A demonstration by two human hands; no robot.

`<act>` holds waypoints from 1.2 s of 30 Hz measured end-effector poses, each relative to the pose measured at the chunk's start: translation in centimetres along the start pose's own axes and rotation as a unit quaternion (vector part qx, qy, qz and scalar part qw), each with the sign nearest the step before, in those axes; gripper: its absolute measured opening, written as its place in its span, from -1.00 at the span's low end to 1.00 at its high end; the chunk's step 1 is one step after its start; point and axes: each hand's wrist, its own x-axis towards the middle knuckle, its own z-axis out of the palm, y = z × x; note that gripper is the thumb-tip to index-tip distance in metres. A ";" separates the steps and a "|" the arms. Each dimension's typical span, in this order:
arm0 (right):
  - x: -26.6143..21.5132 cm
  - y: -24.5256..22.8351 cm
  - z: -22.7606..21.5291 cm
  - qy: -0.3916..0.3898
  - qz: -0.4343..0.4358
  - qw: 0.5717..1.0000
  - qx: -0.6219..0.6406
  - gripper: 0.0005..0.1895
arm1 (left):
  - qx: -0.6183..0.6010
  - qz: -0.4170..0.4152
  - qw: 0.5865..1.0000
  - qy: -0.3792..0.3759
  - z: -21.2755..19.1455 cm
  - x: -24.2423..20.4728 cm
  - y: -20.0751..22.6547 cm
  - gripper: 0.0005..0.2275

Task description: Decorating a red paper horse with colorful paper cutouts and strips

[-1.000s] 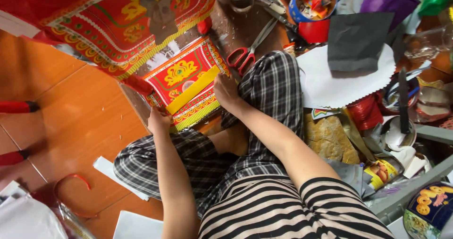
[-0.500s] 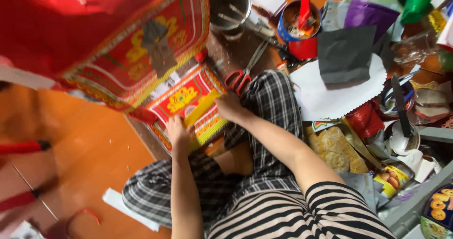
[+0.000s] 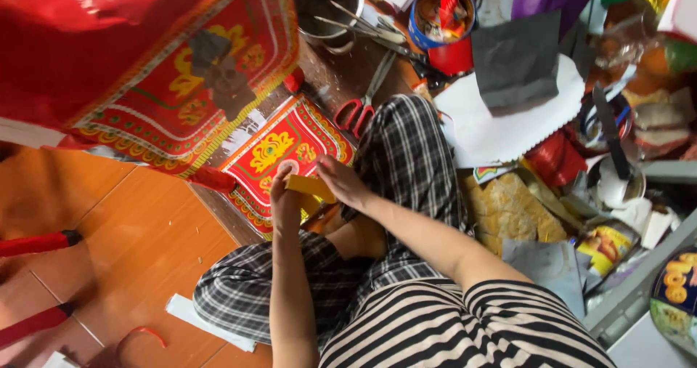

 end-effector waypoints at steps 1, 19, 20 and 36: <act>-1.8 -1.4 0.2 0.041 0.026 0.982 0.182 -0.43 | -0.070 -0.029 0.997 -0.004 0.2 -0.7 0.1 -0.41; -13.5 1.2 -5.9 -0.467 -0.016 0.870 0.159 -0.51 | -0.278 0.031 0.939 0.201 0.7 -5.5 2.7 -0.68; -14.9 -1.8 -8.1 -0.480 0.030 0.865 0.140 -0.42 | -0.289 0.004 0.939 0.187 0.7 -5.9 4.2 -0.66; 11.4 17.0 -32.6 0.232 -0.081 0.836 -0.491 -0.51 | -0.247 -0.024 0.949 0.195 3.1 -9.0 10.2 -0.70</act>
